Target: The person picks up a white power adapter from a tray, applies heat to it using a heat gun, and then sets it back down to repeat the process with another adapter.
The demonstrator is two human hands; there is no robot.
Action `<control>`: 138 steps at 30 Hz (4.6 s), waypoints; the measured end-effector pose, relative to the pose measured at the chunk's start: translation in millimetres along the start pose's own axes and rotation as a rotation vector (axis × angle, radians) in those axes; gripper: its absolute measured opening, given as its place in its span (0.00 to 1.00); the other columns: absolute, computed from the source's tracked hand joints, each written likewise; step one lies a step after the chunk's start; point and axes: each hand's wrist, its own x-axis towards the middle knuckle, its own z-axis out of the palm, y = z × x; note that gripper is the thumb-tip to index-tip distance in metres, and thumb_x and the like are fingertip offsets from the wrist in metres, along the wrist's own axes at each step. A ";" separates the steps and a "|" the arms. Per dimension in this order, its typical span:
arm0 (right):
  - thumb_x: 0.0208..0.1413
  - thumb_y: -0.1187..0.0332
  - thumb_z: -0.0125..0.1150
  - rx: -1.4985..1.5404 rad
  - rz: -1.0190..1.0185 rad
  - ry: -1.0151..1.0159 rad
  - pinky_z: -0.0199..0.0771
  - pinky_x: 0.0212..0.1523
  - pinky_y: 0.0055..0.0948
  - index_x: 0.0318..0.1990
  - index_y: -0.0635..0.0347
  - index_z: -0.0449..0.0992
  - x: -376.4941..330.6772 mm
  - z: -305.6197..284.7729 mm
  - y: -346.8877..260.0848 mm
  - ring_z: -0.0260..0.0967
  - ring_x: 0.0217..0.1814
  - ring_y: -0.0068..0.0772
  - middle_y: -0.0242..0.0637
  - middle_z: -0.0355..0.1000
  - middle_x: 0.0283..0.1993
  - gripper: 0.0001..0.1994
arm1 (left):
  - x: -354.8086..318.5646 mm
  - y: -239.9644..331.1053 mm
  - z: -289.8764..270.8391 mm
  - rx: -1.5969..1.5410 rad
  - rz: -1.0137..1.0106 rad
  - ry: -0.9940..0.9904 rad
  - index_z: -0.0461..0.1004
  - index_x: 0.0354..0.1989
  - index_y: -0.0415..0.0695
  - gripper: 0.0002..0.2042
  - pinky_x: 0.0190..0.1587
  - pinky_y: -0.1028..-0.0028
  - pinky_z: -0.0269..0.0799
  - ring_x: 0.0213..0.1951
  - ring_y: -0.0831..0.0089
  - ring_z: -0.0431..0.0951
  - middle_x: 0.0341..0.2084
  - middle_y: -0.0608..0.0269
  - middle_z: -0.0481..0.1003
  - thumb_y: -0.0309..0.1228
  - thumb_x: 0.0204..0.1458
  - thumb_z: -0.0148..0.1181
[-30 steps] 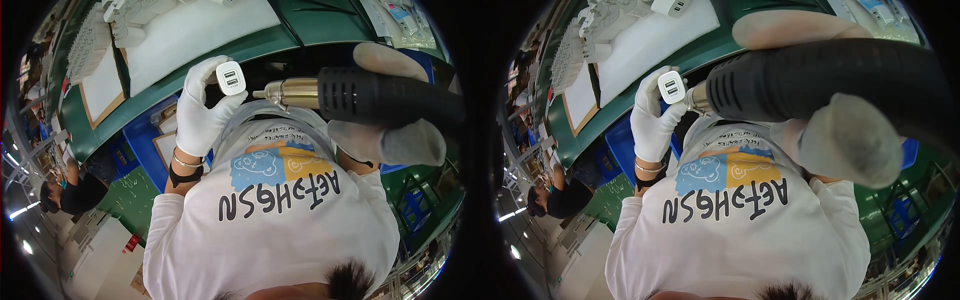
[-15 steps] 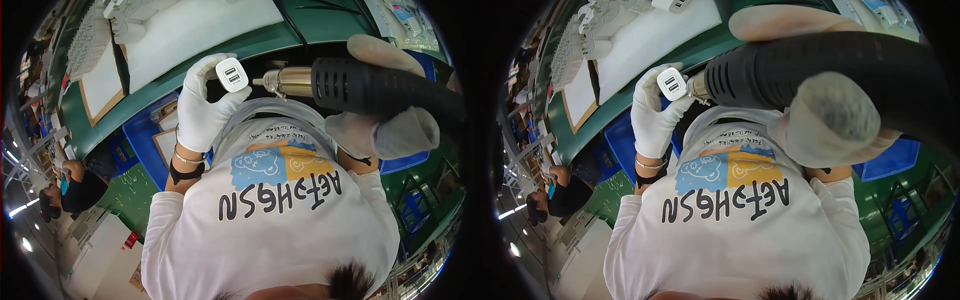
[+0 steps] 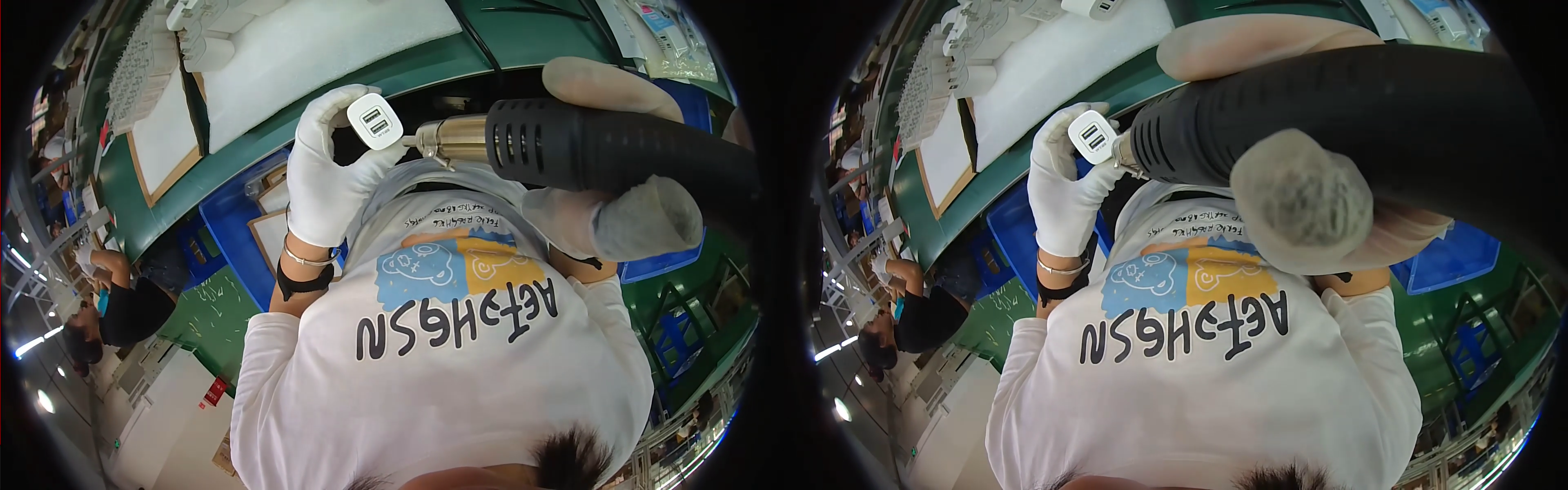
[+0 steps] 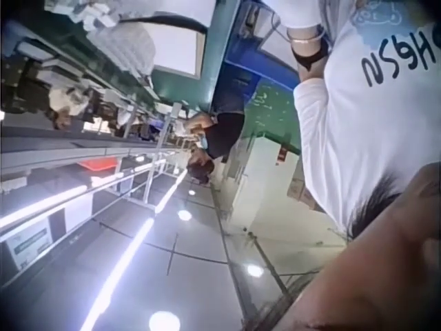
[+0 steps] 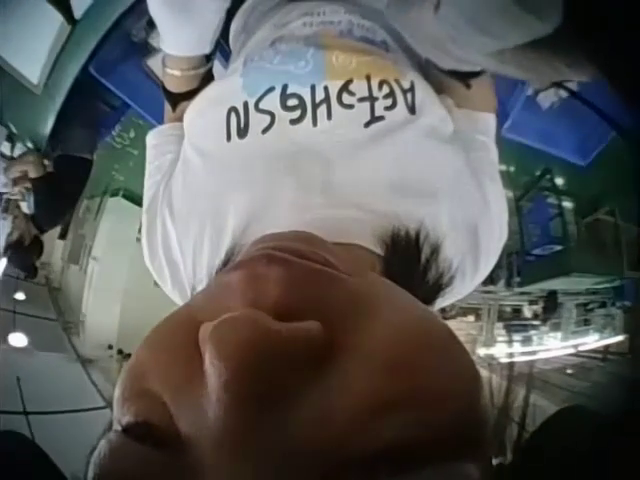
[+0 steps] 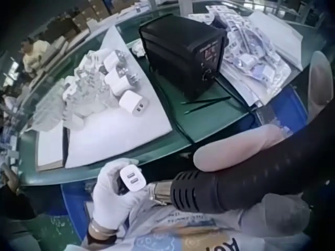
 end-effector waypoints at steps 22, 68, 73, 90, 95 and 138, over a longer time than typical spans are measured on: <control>0.61 0.46 0.42 -0.313 -0.132 0.121 0.76 0.25 0.20 0.50 0.66 0.67 3.5 -0.3 -5.7 0.74 0.25 0.30 0.51 0.74 0.35 0.28 | 0.0 15.2 -1.6 -0.130 -0.368 0.010 0.65 0.55 0.39 0.29 0.52 0.72 0.67 0.49 0.72 0.69 0.48 0.59 0.70 0.27 0.44 0.69; 0.59 0.44 0.40 -0.613 -0.118 0.102 0.76 0.28 0.21 0.37 0.74 0.76 16.4 10.0 -19.0 0.74 0.27 0.30 0.47 0.76 0.33 0.33 | -3.8 -3.6 -3.6 -0.005 -0.011 -0.035 0.65 0.55 0.41 0.31 0.56 0.70 0.67 0.52 0.68 0.70 0.51 0.58 0.65 0.18 0.38 0.68; 0.59 0.47 0.43 -0.678 -0.103 0.097 0.75 0.28 0.21 0.36 0.73 0.76 22.4 14.1 -19.9 0.74 0.26 0.29 0.46 0.76 0.32 0.30 | -3.9 -3.9 -3.1 -0.012 -0.020 -0.026 0.65 0.55 0.40 0.31 0.56 0.70 0.67 0.52 0.68 0.70 0.51 0.58 0.65 0.17 0.38 0.68; 0.60 0.56 0.49 -0.753 -0.302 -0.119 0.73 0.28 0.20 0.34 0.72 0.77 41.3 7.0 -13.4 0.72 0.24 0.27 0.42 0.76 0.31 0.22 | -2.7 -5.9 -4.4 -0.018 0.004 -0.040 0.64 0.55 0.41 0.31 0.55 0.70 0.69 0.51 0.69 0.71 0.51 0.58 0.65 0.16 0.38 0.68; 0.59 0.55 0.50 -0.722 -0.100 0.203 0.72 0.27 0.18 0.35 0.73 0.77 20.7 26.9 -20.2 0.72 0.23 0.26 0.41 0.76 0.29 0.23 | -2.0 -6.9 -4.4 -0.083 -0.003 -0.041 0.64 0.54 0.41 0.31 0.54 0.70 0.69 0.50 0.69 0.71 0.50 0.59 0.65 0.16 0.38 0.68; 0.61 0.41 0.38 -0.774 -0.179 0.245 0.73 0.23 0.19 0.35 0.74 0.75 24.2 38.0 -5.3 0.73 0.23 0.28 0.45 0.76 0.29 0.35 | 0.7 -8.5 3.0 -0.019 0.076 0.032 0.64 0.46 0.42 0.28 0.48 0.74 0.72 0.43 0.74 0.73 0.43 0.61 0.69 0.17 0.35 0.71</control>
